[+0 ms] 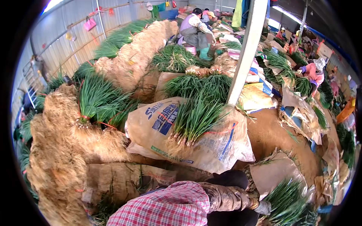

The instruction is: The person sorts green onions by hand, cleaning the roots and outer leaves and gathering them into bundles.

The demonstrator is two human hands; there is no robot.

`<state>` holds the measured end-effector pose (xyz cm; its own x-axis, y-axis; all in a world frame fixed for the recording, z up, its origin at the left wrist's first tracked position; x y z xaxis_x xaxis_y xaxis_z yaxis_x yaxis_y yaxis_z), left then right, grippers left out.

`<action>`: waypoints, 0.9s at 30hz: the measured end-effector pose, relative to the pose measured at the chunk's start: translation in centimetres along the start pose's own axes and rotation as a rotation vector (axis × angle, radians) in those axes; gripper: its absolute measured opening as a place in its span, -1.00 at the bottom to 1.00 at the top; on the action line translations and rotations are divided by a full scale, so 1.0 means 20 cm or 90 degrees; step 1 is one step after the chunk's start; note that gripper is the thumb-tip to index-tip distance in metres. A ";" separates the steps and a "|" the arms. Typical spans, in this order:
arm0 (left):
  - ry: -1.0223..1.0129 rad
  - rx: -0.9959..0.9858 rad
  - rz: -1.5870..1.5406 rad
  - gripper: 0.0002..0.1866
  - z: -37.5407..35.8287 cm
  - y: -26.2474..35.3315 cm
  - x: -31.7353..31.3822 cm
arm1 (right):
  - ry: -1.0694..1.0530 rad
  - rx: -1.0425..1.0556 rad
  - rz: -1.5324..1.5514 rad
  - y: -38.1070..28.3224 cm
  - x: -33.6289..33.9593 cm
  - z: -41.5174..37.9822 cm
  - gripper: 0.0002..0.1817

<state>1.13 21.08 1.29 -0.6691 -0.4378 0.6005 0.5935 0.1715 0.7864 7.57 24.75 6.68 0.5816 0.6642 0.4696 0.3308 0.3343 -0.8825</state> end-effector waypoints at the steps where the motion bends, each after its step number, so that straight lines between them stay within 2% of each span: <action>1: -0.037 0.077 -0.164 -0.88 -0.03 0.04 0.06 | 0.003 0.000 0.000 -0.01 0.00 -0.01 -0.75; 3: -0.063 -0.155 0.062 -0.88 -0.01 0.05 0.05 | 0.002 -0.006 0.002 -0.01 0.01 -0.02 -0.75; 5: -0.067 -0.128 0.316 -0.90 0.01 0.02 0.02 | 0.003 -0.007 0.004 0.00 0.01 -0.03 -0.75; 6: -0.059 -0.070 0.347 -0.90 0.01 -0.01 0.00 | 0.004 -0.008 0.006 0.00 0.00 -0.04 -0.75; 8: -0.062 -0.057 0.464 -0.85 0.02 -0.03 -0.01 | 0.000 -0.002 0.012 -0.02 0.01 -0.05 -0.75; 9: -0.074 -0.103 0.551 -0.78 0.00 0.00 0.03 | -0.003 -0.002 0.012 -0.02 0.02 -0.05 -0.75; 14: -0.107 0.095 0.339 -0.76 0.12 -0.21 -0.30 | 0.001 -0.001 0.023 -0.03 0.02 -0.07 -0.75; 17: -0.130 0.248 0.205 -0.75 0.14 -0.29 -0.34 | -0.002 -0.001 0.025 -0.04 0.00 -0.06 -0.75; 19: -0.145 0.121 0.380 -0.79 0.13 -0.20 -0.23 | -0.002 -0.002 0.028 -0.05 -0.01 -0.07 -0.74; 21: -0.165 -0.087 0.677 -0.78 -0.02 0.06 0.05 | 0.001 -0.007 0.026 -0.04 -0.02 -0.08 -0.74; 24: -0.054 -0.069 0.469 -0.78 -0.02 0.07 0.09 | 0.002 -0.014 0.025 -0.03 -0.03 -0.09 -0.74; 27: -0.051 -0.016 0.162 -0.80 -0.04 0.04 0.14 | -0.002 -0.009 0.026 -0.03 -0.06 -0.09 -0.74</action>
<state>0.16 19.36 3.49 -0.5304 -0.3116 0.7884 0.7569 0.2449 0.6060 8.04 22.51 6.77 0.5921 0.6791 0.4338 0.3173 0.2983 -0.9002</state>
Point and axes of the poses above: each hand's wrist, its own z-axis towards the middle knuckle, its own x-axis out of the back of the hand, y = z × x, the point moved 3 cm from there along z, towards the middle knuckle, and after that the axes turned 15 degrees about z, right-handed, at the moved point
